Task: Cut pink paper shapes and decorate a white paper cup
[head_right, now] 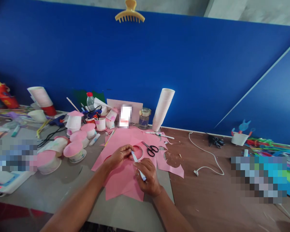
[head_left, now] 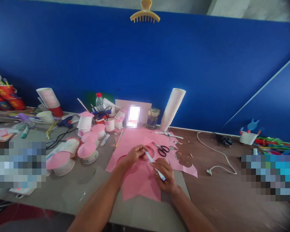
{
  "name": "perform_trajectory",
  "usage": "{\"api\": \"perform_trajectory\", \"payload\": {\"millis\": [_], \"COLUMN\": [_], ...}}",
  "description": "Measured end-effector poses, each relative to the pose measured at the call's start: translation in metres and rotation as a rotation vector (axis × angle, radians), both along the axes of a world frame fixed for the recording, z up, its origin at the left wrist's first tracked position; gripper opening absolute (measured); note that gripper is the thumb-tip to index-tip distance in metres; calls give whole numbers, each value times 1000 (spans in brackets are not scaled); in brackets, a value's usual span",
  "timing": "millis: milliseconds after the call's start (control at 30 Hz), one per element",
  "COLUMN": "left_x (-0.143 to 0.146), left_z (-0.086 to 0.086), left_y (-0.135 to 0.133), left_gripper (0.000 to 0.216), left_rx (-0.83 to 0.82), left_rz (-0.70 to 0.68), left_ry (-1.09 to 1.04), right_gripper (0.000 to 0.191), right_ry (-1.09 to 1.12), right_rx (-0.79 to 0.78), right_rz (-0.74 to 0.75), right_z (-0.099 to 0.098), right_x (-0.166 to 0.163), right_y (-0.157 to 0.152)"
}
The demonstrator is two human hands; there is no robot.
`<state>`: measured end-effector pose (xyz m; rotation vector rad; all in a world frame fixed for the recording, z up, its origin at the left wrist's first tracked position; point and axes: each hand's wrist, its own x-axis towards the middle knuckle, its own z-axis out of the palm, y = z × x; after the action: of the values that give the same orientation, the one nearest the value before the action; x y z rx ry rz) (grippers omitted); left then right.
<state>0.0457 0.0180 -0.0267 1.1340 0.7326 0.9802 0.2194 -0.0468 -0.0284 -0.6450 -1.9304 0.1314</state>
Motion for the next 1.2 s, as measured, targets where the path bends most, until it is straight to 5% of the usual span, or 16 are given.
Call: {"api": "perform_trajectory", "payload": {"millis": [267, 700, 900, 1033, 1200], "left_x": [11, 11, 16, 15, 8], "left_z": [9, 0, 2, 11, 20], "left_y": [-11, -12, -12, -18, -27], "left_gripper": [28, 28, 28, 33, 51], "left_rx": [89, 213, 96, -143, -380], "left_rz": [35, 122, 149, -30, -492], "left_ry": [42, 242, 63, -205, -147], "right_gripper": [42, 29, 29, 33, 31], "right_ry": [-30, -128, -141, -14, -38], "right_rx": [-32, -23, 36, 26, -112], "right_rz": [-39, -1, -43, -211, -599], "right_z": [-5, -17, -12, -4, -6], "right_x": [-1, 0, -3, 9, 45], "right_y": [3, 10, 6, 8, 29]}}
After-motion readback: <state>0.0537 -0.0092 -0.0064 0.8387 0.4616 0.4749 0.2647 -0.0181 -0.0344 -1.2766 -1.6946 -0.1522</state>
